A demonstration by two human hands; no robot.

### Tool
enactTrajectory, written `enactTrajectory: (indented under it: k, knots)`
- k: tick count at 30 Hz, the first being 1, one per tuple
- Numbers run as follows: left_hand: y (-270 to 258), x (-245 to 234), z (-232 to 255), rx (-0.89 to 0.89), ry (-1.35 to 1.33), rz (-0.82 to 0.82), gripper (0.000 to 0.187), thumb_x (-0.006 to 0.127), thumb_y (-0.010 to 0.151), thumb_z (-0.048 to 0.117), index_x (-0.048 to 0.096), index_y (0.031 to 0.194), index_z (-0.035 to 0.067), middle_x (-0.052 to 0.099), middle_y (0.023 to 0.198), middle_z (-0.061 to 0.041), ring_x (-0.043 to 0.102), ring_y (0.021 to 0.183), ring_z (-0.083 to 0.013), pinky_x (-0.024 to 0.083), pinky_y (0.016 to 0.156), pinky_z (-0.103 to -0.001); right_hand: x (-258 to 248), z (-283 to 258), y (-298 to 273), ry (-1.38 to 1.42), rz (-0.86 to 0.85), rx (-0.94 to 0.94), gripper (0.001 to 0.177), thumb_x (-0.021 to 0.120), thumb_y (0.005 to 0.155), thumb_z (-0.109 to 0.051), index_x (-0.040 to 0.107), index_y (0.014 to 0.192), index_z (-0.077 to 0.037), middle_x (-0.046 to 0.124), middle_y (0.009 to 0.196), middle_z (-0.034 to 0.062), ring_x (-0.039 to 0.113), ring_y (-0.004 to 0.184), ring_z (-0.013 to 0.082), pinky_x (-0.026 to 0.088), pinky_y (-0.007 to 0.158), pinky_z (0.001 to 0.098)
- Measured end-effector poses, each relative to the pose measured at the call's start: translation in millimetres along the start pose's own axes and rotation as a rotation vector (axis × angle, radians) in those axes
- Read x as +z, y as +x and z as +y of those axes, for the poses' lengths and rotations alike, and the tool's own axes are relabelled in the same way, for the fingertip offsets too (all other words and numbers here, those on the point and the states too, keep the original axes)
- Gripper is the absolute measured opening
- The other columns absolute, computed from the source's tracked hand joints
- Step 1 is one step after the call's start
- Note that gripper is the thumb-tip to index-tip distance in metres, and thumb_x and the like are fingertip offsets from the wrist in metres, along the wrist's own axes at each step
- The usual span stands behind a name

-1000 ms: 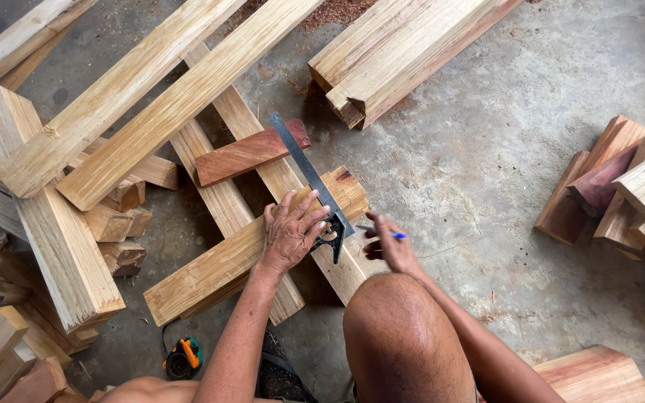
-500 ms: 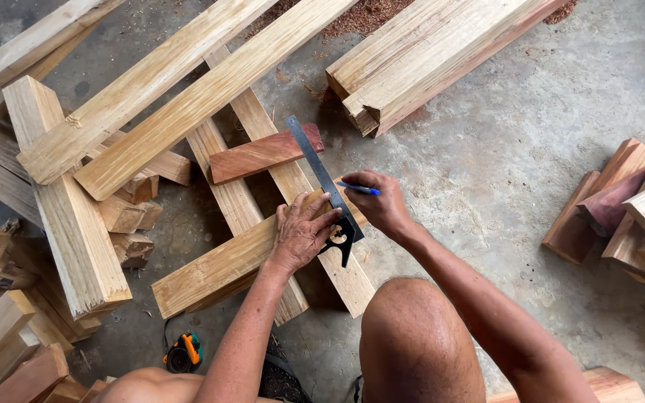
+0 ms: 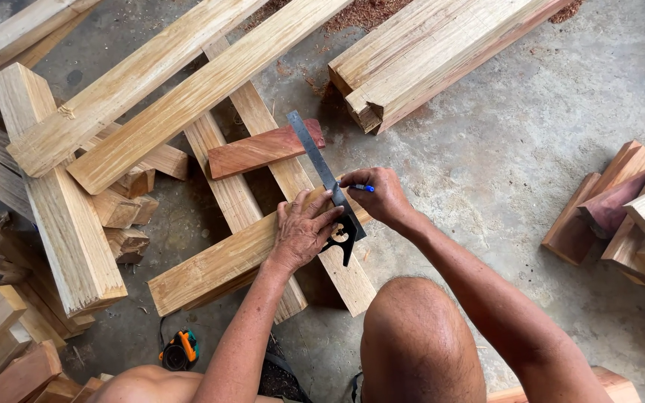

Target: Marking measurements on wooden planks using a combination square and a pen.

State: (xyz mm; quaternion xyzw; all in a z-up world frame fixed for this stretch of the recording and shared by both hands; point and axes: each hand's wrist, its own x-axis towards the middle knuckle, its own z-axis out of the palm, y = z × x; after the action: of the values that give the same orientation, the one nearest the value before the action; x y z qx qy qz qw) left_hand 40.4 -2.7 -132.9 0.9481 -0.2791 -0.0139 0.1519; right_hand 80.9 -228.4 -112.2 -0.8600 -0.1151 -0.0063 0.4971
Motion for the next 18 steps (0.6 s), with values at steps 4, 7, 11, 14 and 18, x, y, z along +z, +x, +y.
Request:
enactTrajectory:
  k: [4,7,11,14,18]
  knots:
    - [0,1,1,-0.012,-0.011,-0.012,0.037,0.065,0.094,0.043,0.069,0.131,0.04,0.047,0.157,0.008,0.034,0.145,-0.0309,0.026,0.11,-0.058,-14,-10,-16,-0.084,-0.145,0.165,0.023,0.076,0.084,-0.009,0.081,0.105,-0.014,0.08,0.091,0.0099,0.077,0.076,0.0207,0.06,0.069,0.0375]
    - [0,1,1,-0.03,-0.007,-0.027,0.036,0.064,0.095,0.043,0.069,0.13,0.04,0.046,0.156,0.008,0.033,0.145,-0.0303,0.024,0.11,-0.059,-23,-7,-35,-0.058,-0.203,0.198,0.023,0.074,0.085,-0.01,0.081,0.105,-0.015,0.081,0.092,0.0064,0.078,0.076,0.0183,0.063,0.067,0.0359]
    - [0,-3,4,-0.051,-0.017,-0.055,0.035,0.064,0.095,0.042,0.07,0.129,0.04,0.047,0.156,0.008,0.032,0.145,-0.0292,0.022,0.111,-0.06,-35,0,-69,-0.141,-0.457,0.288,0.02,0.081,0.083,-0.018,0.082,0.102,-0.014,0.082,0.092,0.0062,0.078,0.076,0.0177,0.063,0.07,0.0337]
    - [1,0,1,-0.045,-0.02,-0.049,0.035,0.064,0.094,0.042,0.07,0.129,0.039,0.047,0.156,0.008,0.032,0.145,-0.0291,0.022,0.111,-0.059,-29,12,-78,0.022,-0.225,0.36,0.02,0.079,0.086,-0.022,0.081,0.105,-0.015,0.082,0.099,0.0062,0.078,0.082,0.0161,0.065,0.076,0.0316]
    - [-2,2,-1,-0.02,-0.025,-0.036,0.035,0.064,0.096,0.042,0.07,0.13,0.038,0.047,0.157,0.008,0.034,0.146,-0.0298,0.025,0.11,-0.057,-4,16,-42,0.184,0.034,0.372,0.021,0.076,0.088,-0.026,0.079,0.106,-0.015,0.08,0.102,0.0057,0.078,0.082,0.0169,0.063,0.072,0.0341]
